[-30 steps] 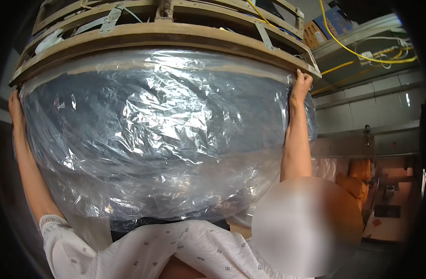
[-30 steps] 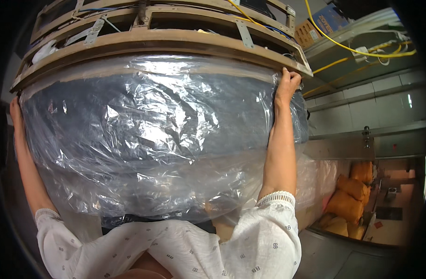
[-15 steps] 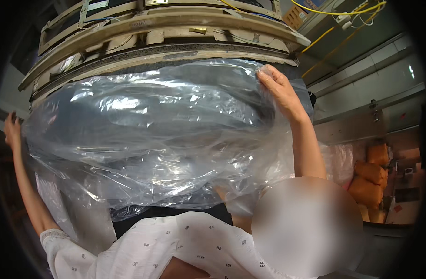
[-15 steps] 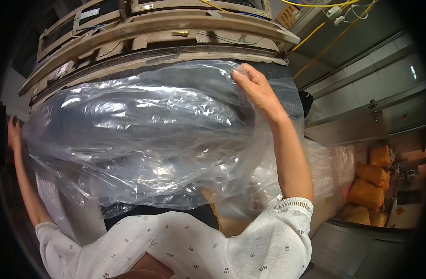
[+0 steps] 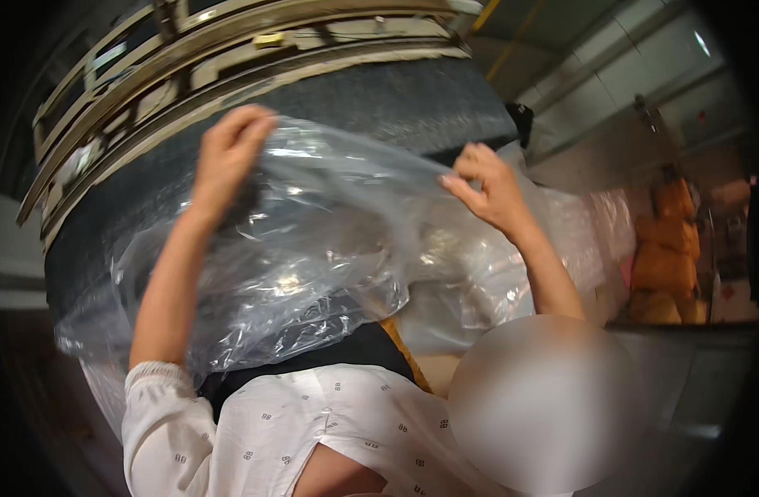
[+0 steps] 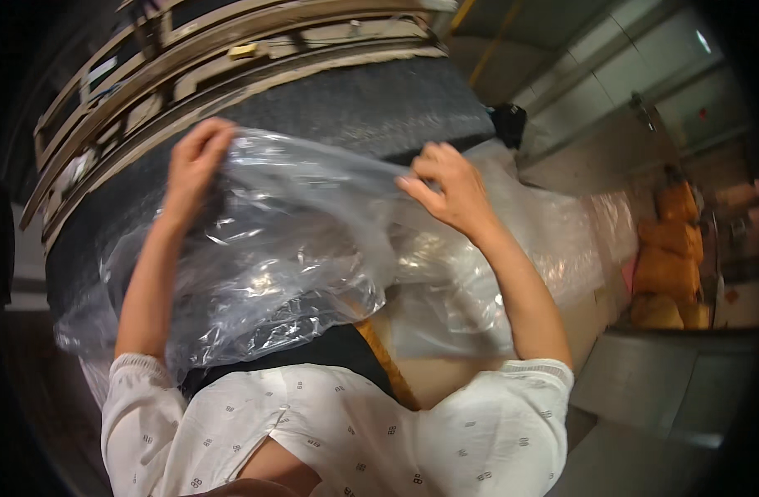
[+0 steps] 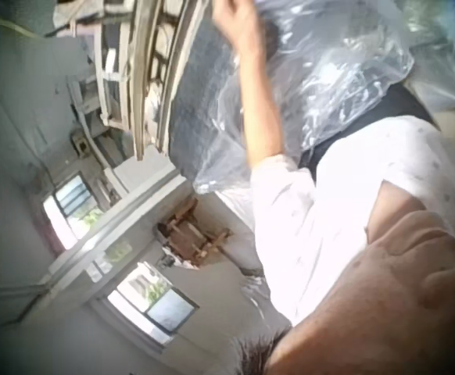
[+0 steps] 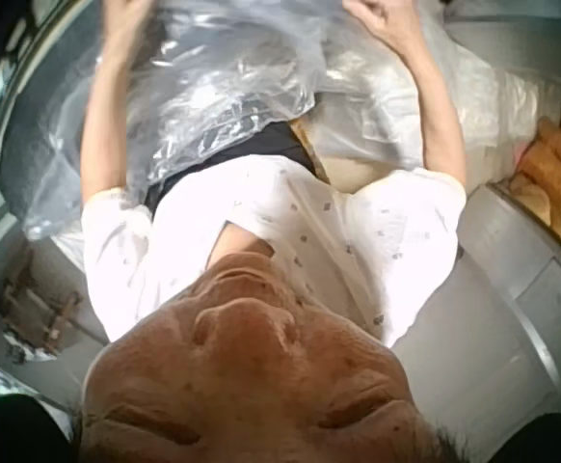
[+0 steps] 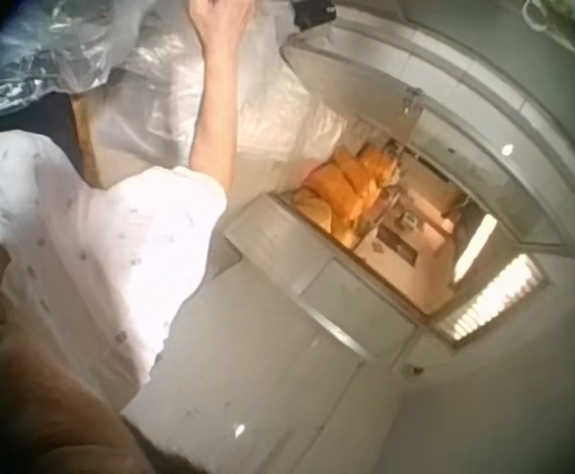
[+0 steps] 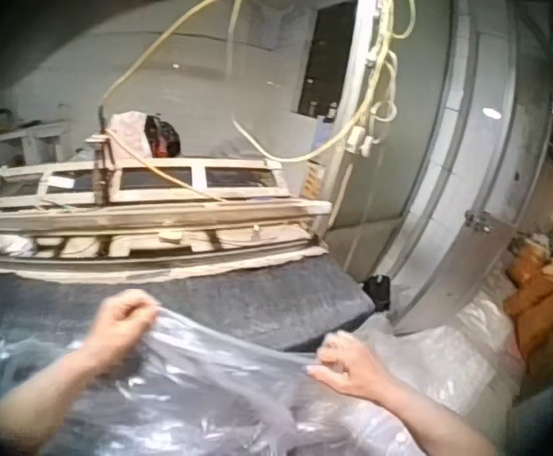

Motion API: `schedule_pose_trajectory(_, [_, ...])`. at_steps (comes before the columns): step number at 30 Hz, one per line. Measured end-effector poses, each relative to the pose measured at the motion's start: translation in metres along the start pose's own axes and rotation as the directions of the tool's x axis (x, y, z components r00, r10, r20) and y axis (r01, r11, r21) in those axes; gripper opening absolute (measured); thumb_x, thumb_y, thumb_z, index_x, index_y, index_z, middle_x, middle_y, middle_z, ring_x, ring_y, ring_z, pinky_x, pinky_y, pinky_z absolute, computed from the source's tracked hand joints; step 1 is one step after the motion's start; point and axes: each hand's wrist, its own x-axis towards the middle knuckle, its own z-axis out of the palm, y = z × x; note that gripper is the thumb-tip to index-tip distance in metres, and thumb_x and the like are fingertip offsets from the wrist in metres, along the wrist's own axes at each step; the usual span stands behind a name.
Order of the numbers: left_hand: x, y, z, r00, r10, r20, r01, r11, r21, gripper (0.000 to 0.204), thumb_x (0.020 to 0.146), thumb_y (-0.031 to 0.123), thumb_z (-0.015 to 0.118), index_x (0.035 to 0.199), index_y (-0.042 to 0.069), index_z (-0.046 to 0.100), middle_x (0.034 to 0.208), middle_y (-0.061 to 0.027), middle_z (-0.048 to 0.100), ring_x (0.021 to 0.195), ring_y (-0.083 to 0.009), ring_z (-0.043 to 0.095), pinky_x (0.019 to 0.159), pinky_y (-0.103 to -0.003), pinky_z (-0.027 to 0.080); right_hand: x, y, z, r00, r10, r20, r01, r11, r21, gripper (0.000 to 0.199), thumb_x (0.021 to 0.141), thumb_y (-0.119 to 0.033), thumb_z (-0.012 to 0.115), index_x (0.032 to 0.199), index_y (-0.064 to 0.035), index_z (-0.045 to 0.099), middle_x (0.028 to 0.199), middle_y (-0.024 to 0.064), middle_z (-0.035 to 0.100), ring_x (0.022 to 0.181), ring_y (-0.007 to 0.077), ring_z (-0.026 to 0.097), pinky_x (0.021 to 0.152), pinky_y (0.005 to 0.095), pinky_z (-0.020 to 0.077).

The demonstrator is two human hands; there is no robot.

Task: Wrapping a large, grey, circular rubber or foam object with clear plastic film in a manufacturing setting.

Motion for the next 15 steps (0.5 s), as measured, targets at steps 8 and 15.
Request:
schedule_pose_trajectory(8, [-0.112, -0.117, -0.268, 0.885, -0.232, -0.403, 0.370, 0.876, 0.309, 0.029, 0.090, 0.024, 0.053, 0.102, 0.000, 0.060, 0.097, -0.0031, 0.059, 0.090, -0.0106, 0.051, 0.084, -0.023, 0.039, -0.272, 0.207, -0.040, 0.396, 0.867, 0.303, -0.112, 0.373, -0.921, 0.014, 0.072, -0.019, 0.060, 0.078, -0.0090, 0.068, 0.087, 0.0119, 0.064, 0.086, 0.0261, 0.062, 0.071, 0.0401, 0.0478])
schedule_pose_trajectory(15, [-0.301, -0.210, -0.577, 0.659, -0.308, -0.686, 0.671, 0.653, 0.351, 0.038, 0.090, 0.035, 0.051, 0.104, 0.002, 0.060, 0.098, -0.0045, 0.060, 0.088, -0.0127, 0.052, 0.082, -0.025, 0.040, -0.003, 0.235, -0.125, 0.717, 0.276, -0.640, -0.596, 0.719, -0.357, 0.032, 0.075, -0.016, 0.050, 0.103, -0.0081, 0.064, 0.092, 0.0140, 0.065, 0.091, 0.0314, 0.060, 0.078, 0.0400, 0.0463])
